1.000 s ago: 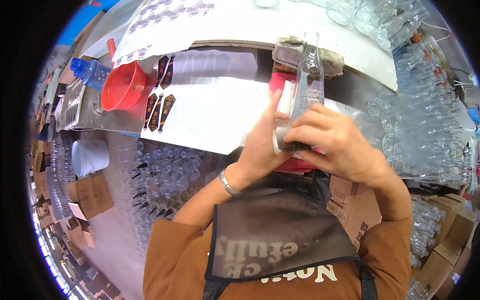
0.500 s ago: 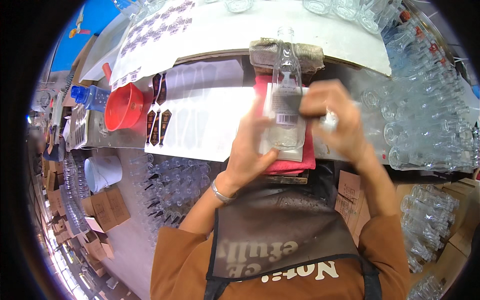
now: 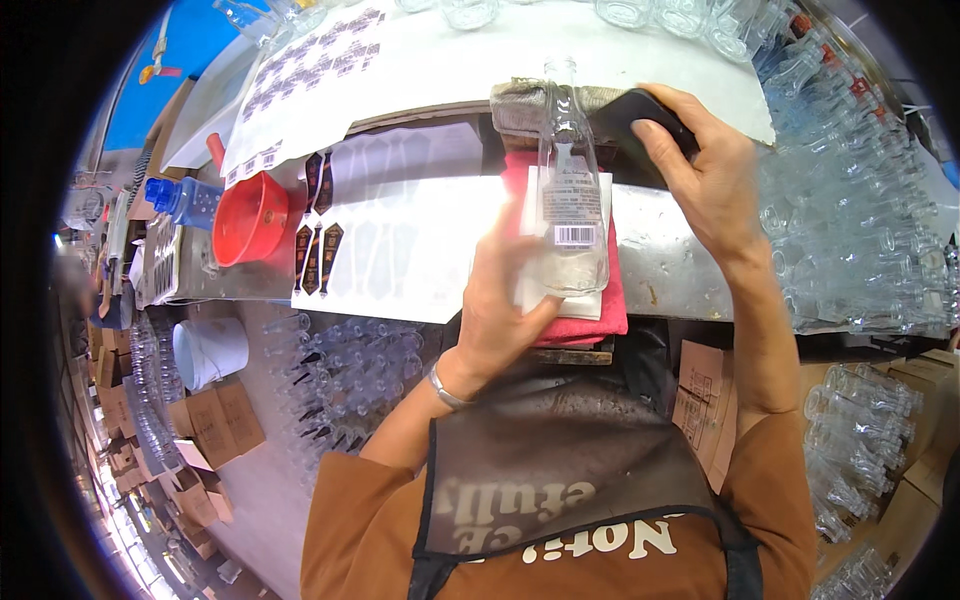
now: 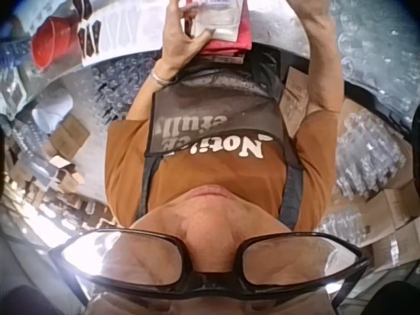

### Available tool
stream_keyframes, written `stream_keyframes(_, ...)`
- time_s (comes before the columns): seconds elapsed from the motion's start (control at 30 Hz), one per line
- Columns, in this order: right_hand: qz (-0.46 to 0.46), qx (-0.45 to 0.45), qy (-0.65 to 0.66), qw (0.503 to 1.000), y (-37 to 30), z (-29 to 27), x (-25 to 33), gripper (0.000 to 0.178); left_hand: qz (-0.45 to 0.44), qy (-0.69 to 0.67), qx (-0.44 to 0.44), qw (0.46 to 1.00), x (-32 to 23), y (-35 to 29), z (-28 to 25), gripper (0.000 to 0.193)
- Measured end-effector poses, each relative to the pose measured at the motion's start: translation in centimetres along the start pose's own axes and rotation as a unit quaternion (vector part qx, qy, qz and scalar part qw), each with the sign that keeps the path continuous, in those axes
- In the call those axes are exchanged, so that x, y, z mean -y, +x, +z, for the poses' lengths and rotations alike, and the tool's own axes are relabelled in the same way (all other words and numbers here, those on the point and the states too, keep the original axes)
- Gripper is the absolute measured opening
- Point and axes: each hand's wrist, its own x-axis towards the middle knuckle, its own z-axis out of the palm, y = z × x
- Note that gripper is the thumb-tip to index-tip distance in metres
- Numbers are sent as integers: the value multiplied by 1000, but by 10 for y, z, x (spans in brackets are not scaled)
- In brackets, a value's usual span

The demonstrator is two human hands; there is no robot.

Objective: The person repeatedly applies a black label to clear plastic bottles, smooths it with a black card, and places the labeled bottles aside. The person handles bottles and labels one at a time throughout the clip.

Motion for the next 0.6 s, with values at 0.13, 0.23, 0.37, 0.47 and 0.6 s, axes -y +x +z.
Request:
stream_keyframes(0.13, -216, 84, -143, 962, 18, 11, 23, 22, 2, 23, -11, 1000, -3, -4, 3, 116)
stream_keyframes(0.23, -291, 7, -208, 934, 26, 18, 22, 10, -7, -16, -2, 1000, -6, -5, -4, 116)
stream_keyframes(0.37, -231, 321, 35, 918, -26, 20, 54, 11, -43, -105, -3, 994, 25, -21, -24, 98)
stream_keyframes(0.47, -72, 84, 7, 994, 15, 9, 11, 14, -44, -132, -47, 989, 20, 7, -39, 78)
stream_keyframes(0.6, -251, 122, 40, 959, -37, 13, 15, 21, -39, -139, -93, 985, 22, 56, -50, 63)
